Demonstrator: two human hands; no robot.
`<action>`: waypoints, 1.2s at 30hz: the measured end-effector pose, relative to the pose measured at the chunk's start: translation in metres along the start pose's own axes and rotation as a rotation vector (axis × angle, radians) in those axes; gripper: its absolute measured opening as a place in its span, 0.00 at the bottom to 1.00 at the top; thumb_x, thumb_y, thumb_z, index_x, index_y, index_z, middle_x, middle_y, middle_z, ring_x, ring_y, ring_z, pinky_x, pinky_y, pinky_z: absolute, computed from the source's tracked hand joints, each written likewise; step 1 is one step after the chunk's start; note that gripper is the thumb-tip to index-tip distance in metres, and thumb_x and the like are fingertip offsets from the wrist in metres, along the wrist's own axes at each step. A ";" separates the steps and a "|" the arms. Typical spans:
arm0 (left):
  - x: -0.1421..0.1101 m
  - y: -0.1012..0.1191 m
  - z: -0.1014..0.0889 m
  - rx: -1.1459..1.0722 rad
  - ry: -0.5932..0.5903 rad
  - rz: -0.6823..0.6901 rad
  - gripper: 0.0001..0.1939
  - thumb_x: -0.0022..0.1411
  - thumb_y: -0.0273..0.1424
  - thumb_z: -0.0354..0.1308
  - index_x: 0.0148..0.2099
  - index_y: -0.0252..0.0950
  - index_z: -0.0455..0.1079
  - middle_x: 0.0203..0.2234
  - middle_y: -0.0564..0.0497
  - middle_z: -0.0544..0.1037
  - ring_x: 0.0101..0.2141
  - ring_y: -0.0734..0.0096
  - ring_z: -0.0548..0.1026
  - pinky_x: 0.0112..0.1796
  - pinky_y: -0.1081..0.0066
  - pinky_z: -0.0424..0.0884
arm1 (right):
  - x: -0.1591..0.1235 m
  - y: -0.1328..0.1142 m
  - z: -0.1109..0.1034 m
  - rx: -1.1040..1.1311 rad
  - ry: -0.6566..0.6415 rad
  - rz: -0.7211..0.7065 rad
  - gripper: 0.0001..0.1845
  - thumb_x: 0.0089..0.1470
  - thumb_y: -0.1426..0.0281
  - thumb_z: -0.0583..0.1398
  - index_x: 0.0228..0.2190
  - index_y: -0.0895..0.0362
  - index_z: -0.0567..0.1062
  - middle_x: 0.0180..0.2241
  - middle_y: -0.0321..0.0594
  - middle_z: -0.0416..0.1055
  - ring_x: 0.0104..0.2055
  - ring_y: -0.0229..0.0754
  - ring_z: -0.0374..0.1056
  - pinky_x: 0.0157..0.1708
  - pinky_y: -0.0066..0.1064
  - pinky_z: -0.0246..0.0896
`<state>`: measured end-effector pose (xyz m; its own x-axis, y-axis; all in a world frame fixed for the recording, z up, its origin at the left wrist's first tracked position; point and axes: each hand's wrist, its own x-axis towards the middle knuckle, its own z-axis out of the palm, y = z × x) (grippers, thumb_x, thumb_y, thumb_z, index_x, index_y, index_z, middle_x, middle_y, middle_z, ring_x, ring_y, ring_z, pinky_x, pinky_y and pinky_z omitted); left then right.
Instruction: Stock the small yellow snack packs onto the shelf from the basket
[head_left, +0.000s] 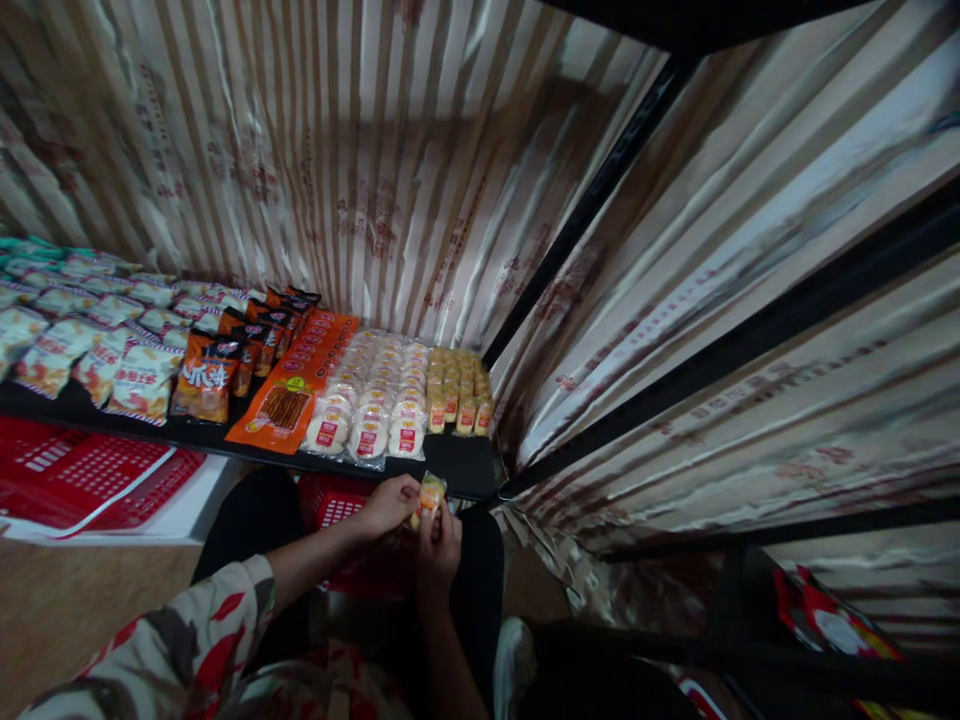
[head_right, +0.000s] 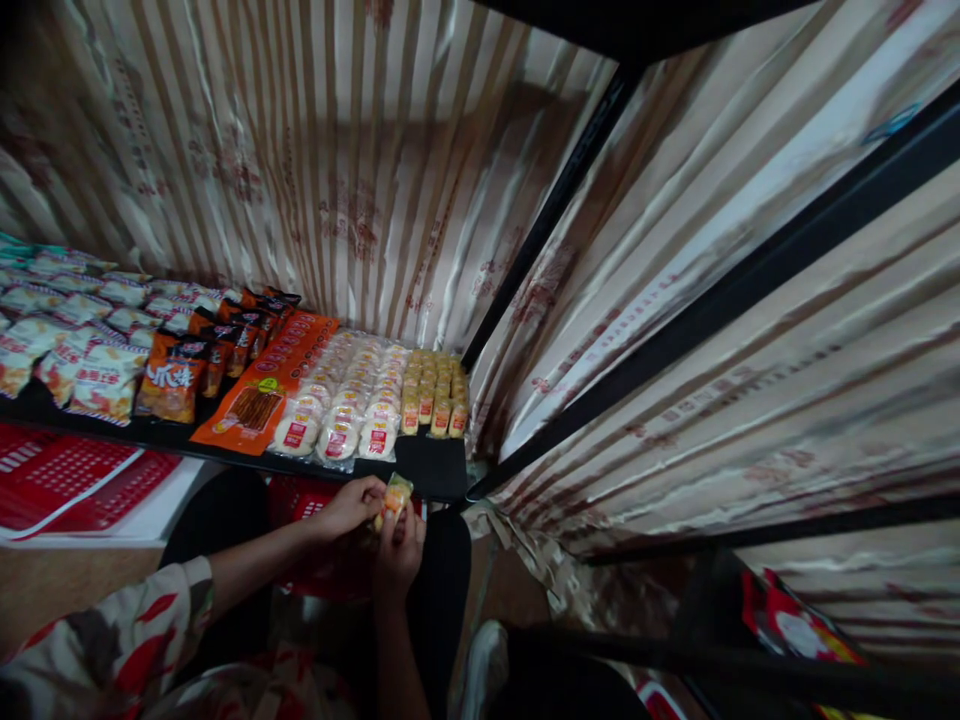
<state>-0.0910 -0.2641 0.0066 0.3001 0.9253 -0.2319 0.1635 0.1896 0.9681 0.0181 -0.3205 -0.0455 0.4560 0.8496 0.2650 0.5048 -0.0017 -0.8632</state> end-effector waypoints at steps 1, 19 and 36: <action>0.001 0.001 0.001 0.000 0.006 0.007 0.07 0.49 0.25 0.51 0.33 0.32 0.68 0.23 0.54 0.71 0.26 0.77 0.68 0.29 0.77 0.63 | 0.002 -0.001 -0.001 -0.010 0.008 -0.017 0.28 0.54 0.54 0.50 0.46 0.62 0.69 0.37 0.49 0.68 0.31 0.40 0.68 0.31 0.30 0.64; 0.010 0.016 0.013 0.160 0.046 0.046 0.14 0.54 0.25 0.47 0.39 0.30 0.72 0.27 0.50 0.74 0.28 0.75 0.69 0.31 0.77 0.65 | 0.032 -0.022 -0.016 0.083 -0.015 0.155 0.21 0.50 0.55 0.54 0.38 0.59 0.68 0.34 0.44 0.71 0.30 0.39 0.69 0.30 0.27 0.63; 0.035 0.029 0.021 0.130 0.078 0.069 0.11 0.52 0.23 0.49 0.36 0.32 0.71 0.26 0.52 0.70 0.27 0.76 0.67 0.30 0.78 0.64 | 0.070 -0.030 -0.023 0.067 -0.085 0.131 0.20 0.50 0.55 0.53 0.36 0.58 0.70 0.32 0.43 0.74 0.32 0.41 0.71 0.31 0.29 0.64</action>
<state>-0.0566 -0.2333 0.0244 0.2413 0.9584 -0.1526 0.2673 0.0856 0.9598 0.0513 -0.2732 0.0089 0.4494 0.8860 0.1137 0.3942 -0.0824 -0.9153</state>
